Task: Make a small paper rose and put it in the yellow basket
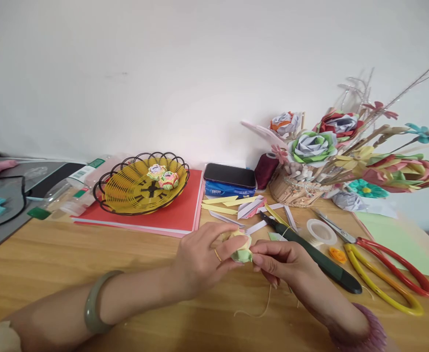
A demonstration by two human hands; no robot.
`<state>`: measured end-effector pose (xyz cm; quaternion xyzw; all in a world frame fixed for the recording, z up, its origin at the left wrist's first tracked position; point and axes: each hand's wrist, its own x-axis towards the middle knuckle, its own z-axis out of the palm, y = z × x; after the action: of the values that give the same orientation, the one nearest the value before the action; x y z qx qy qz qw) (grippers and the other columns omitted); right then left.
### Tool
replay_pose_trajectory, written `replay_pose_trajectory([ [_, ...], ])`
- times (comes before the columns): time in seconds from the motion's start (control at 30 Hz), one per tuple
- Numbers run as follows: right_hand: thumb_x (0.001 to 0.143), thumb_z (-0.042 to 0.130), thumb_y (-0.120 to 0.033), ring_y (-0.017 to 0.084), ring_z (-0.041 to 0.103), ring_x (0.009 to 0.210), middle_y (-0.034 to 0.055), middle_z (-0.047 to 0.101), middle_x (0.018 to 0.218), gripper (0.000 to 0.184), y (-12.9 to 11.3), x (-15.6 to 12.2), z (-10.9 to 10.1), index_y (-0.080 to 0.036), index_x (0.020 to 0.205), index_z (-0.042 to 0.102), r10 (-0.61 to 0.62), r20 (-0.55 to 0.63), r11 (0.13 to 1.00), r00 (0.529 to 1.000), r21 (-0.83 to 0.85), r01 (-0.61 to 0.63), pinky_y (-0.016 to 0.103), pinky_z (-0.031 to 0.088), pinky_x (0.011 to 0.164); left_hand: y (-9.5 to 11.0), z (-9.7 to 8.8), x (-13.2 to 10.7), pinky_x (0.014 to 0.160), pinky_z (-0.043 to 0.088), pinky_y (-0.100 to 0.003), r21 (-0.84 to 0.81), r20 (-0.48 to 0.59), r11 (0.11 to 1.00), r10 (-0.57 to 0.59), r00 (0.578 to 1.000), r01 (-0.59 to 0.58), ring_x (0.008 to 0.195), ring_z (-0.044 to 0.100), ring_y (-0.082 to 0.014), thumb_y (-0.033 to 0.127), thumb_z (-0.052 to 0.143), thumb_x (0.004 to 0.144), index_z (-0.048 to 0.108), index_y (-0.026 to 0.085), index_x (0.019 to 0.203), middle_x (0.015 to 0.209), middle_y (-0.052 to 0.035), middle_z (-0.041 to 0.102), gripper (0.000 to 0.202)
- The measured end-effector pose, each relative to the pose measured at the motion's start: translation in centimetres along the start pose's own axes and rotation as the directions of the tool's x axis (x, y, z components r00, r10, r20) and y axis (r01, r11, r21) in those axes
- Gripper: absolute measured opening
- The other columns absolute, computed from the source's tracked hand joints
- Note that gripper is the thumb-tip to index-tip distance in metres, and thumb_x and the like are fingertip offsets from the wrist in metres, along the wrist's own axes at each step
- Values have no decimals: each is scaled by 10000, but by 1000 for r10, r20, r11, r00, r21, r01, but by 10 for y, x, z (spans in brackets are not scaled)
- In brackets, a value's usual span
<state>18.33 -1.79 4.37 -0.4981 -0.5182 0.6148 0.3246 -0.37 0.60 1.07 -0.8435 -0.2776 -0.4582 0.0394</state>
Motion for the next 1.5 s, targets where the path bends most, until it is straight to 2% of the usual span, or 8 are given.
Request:
replay_pose_trajectory([
  [0.17,626,724,-461,46,373,437,-6,576,593,322,1,0,-1,-152,719,718,22,-23,1000,999,14,-22,205,265,413,0,0,0,665,530,-268,-18,-4,1000,-10,1000,9,853,621,-161,331,603,782,527,190,1040,980,-79,638,304],
  [0.57,547,790,-393,22,382,369,-26,552,526,257,4,2,0,-158,626,723,76,-26,993,997,97,-73,174,280,354,2,0,1,659,527,-258,-35,-31,999,0,1000,-1,840,621,-151,333,601,785,531,194,1025,965,-74,641,285],
  [0.77,496,826,-321,20,381,361,-39,537,482,214,5,2,2,-156,577,715,84,-44,989,995,122,-78,171,267,360,4,0,2,593,516,-237,-18,-28,1000,3,1000,-4,801,630,-151,325,578,803,537,187,993,939,-68,652,238],
  [0.9,530,816,-319,20,375,374,-35,547,494,210,6,1,3,-147,596,715,51,-37,983,998,179,-44,175,264,373,4,0,1,638,530,-252,-51,-25,999,-16,1000,15,833,628,-154,329,596,789,529,192,1029,957,-70,645,283],
  [1.07,649,750,-354,37,451,429,0,627,610,201,4,0,2,-168,723,737,-2,4,955,1000,298,0,183,343,426,2,-1,0,712,542,-284,-153,21,983,-103,994,105,897,624,-168,330,602,782,525,187,1072,995,-85,628,332],
  [1.2,648,753,-350,33,451,410,2,626,605,197,4,0,2,-162,703,739,14,37,952,999,304,-25,181,343,405,2,-1,1,712,545,-285,-182,3,978,-102,995,101,891,626,-170,335,598,783,534,184,1068,981,-87,628,329],
  [1.5,571,802,-327,26,466,372,3,639,538,182,6,3,2,-174,658,752,68,22,937,997,341,-71,164,346,379,3,0,1,683,546,-281,-146,-15,986,-82,997,79,874,634,-172,318,599,786,537,179,1048,973,-90,634,304],
])
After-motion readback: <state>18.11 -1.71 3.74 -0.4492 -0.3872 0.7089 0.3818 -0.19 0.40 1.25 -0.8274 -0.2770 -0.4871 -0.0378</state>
